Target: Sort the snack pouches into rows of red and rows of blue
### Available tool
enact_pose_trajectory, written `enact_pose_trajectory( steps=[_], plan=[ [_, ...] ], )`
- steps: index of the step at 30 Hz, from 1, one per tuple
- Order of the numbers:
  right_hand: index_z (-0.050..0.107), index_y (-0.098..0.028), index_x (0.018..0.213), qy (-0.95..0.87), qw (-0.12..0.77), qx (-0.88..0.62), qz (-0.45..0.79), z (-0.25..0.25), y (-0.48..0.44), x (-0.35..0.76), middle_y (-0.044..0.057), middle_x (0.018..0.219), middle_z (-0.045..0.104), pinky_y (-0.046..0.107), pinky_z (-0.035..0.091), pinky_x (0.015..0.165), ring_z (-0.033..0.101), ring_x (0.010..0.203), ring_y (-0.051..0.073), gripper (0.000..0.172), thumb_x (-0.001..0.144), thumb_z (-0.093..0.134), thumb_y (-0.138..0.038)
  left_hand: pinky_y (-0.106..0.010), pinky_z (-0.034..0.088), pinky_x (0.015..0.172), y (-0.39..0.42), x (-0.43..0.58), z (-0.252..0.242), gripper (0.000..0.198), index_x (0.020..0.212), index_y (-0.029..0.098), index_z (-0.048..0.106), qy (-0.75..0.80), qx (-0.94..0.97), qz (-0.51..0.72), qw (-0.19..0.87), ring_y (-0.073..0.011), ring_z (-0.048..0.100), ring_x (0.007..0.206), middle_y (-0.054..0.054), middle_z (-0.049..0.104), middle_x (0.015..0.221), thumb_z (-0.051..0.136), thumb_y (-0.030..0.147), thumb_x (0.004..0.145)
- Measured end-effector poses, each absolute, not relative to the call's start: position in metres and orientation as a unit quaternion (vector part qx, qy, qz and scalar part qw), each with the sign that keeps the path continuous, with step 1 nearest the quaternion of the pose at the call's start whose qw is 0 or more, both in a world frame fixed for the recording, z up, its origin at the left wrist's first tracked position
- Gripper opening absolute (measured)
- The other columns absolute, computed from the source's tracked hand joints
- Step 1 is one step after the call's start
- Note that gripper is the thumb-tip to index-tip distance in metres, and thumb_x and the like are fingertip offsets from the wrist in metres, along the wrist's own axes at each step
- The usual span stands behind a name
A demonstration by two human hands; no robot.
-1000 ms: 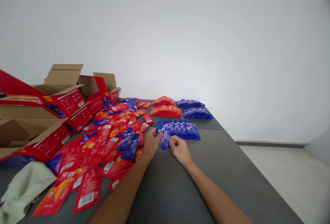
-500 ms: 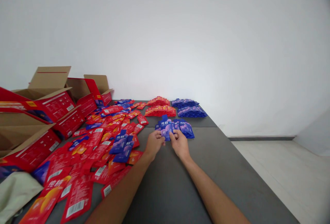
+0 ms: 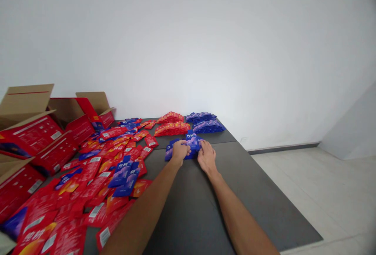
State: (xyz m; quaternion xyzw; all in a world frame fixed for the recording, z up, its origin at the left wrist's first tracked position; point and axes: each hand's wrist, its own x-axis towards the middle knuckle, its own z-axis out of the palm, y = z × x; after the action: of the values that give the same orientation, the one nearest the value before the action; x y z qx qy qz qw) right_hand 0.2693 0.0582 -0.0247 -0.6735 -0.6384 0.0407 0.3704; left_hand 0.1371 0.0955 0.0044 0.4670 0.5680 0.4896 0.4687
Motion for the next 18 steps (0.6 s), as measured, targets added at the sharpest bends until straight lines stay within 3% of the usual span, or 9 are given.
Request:
enact_pose_trajectory(
  steps=[8, 10, 14, 18],
  plan=[
    [0.046, -0.032, 0.141, -0.668, 0.31, -0.67, 0.093, -0.031, 0.056, 0.262, 0.002, 0.152, 0.037, 0.049, 0.014, 0.114, 0.027, 0.142, 0.02, 0.047, 0.095, 0.036, -0.035, -0.021, 0.047, 0.049, 0.101, 0.145, -0.007, 0.05, 0.123, 0.009, 0.06, 0.611, 0.523, 0.418, 0.423, -0.0153, 0.065, 0.054, -0.003, 0.067, 0.063, 0.061, 0.011, 0.073],
    [0.046, -0.033, 0.141, -0.671, 0.304, -0.671, 0.084, -0.033, 0.056, 0.262, 0.002, 0.152, 0.038, 0.051, 0.014, 0.114, 0.026, 0.142, 0.02, 0.047, 0.095, 0.036, -0.037, -0.024, 0.051, 0.057, 0.101, 0.143, -0.005, 0.041, 0.118, 0.011, 0.065, 0.623, 0.581, 0.375, 0.365, -0.0166, 0.067, 0.062, -0.007, 0.071, 0.072, 0.058, 0.015, 0.077],
    [0.047, -0.032, 0.14, -0.675, 0.295, -0.673, 0.067, -0.036, 0.057, 0.261, 0.003, 0.152, 0.038, 0.052, 0.013, 0.113, 0.025, 0.142, 0.022, 0.046, 0.094, 0.039, -0.037, -0.029, 0.05, 0.085, 0.093, 0.14, 0.004, 0.025, 0.097, 0.017, 0.074, 0.627, 0.699, 0.28, 0.202, -0.0206, 0.067, 0.096, -0.011, 0.073, 0.098, 0.052, 0.02, 0.083],
    [0.048, -0.032, 0.14, -0.675, 0.288, -0.677, 0.051, -0.037, 0.057, 0.259, 0.004, 0.152, 0.038, 0.052, 0.014, 0.112, 0.023, 0.143, 0.023, 0.047, 0.093, 0.041, -0.037, -0.032, 0.048, 0.09, 0.079, 0.142, 0.008, 0.03, 0.103, 0.02, 0.073, 0.638, 0.729, 0.212, 0.132, -0.0222, 0.065, 0.101, -0.012, 0.07, 0.106, 0.046, 0.026, 0.089]
  ],
)
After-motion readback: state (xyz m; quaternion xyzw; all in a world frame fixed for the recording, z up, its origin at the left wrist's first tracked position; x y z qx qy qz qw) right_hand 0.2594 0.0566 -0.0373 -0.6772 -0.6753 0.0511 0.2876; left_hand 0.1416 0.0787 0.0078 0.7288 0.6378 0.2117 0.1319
